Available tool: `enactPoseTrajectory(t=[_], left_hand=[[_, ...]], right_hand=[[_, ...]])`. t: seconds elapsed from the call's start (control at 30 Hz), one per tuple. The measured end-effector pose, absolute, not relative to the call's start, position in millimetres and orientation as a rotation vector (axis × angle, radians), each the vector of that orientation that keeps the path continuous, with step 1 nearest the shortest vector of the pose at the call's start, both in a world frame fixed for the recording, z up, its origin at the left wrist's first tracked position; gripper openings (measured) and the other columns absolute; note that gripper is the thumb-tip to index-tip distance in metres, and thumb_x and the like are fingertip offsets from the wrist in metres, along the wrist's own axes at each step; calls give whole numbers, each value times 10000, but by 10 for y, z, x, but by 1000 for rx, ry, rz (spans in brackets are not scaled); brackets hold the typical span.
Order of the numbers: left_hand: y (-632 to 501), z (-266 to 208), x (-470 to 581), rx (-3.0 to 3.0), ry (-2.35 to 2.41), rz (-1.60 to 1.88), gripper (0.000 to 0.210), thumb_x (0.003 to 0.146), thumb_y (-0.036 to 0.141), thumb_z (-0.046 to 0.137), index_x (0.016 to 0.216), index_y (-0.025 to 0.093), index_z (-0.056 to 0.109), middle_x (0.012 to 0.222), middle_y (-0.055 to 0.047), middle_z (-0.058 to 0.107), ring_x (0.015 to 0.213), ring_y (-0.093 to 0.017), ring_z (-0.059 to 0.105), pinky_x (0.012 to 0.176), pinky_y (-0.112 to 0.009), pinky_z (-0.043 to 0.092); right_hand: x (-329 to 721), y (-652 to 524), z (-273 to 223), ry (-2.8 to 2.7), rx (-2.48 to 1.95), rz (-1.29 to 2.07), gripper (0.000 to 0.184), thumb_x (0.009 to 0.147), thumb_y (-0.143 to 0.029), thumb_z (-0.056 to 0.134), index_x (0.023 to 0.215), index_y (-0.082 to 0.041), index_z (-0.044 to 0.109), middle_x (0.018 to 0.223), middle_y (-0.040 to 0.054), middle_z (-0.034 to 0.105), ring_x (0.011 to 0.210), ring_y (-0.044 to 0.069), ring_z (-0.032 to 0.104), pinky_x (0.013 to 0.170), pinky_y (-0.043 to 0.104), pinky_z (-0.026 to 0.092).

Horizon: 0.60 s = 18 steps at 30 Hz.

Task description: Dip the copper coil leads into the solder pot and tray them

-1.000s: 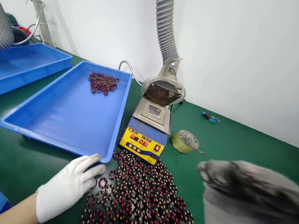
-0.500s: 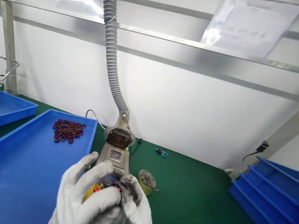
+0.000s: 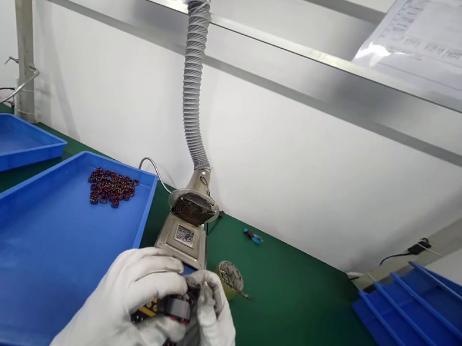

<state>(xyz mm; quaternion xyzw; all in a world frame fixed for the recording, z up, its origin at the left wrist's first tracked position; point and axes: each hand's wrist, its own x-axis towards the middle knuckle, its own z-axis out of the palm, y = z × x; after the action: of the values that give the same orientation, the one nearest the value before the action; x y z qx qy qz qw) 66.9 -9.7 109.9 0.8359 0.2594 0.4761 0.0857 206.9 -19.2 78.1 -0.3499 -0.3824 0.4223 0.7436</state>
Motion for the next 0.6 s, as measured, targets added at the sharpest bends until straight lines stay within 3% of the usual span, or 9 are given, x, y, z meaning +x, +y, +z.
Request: enactPoseTrajectory(t=[0.17,0.33,0.6], left_hand=[[-92,1092,651,2484,764,1516,295,844,389,530,1117,279,511,1124,-22,627,1072,-185,557,911,-337,498],[-81,1071,657,2554,731,1650,221,868,312,494,1059,213,546,1133,-69,597,1070,-192,534,887,-341,490],[-111,1090,647,2670,794,1600,210,789,151,520,994,196,542,1139,-77,571,1112,-201,457,881,-362,462]], right_hand=[[2107,-368,976,-986,-787,1045,349,506,-351,835,777,-199,677,791,55,691,745,215,640,698,322,533],[2044,-356,1010,-970,-775,1113,271,578,-388,788,767,-240,663,745,38,681,700,227,648,663,354,542],[1967,-341,976,-848,-700,1282,356,574,-442,784,832,-215,696,852,77,704,848,258,652,827,388,494]])
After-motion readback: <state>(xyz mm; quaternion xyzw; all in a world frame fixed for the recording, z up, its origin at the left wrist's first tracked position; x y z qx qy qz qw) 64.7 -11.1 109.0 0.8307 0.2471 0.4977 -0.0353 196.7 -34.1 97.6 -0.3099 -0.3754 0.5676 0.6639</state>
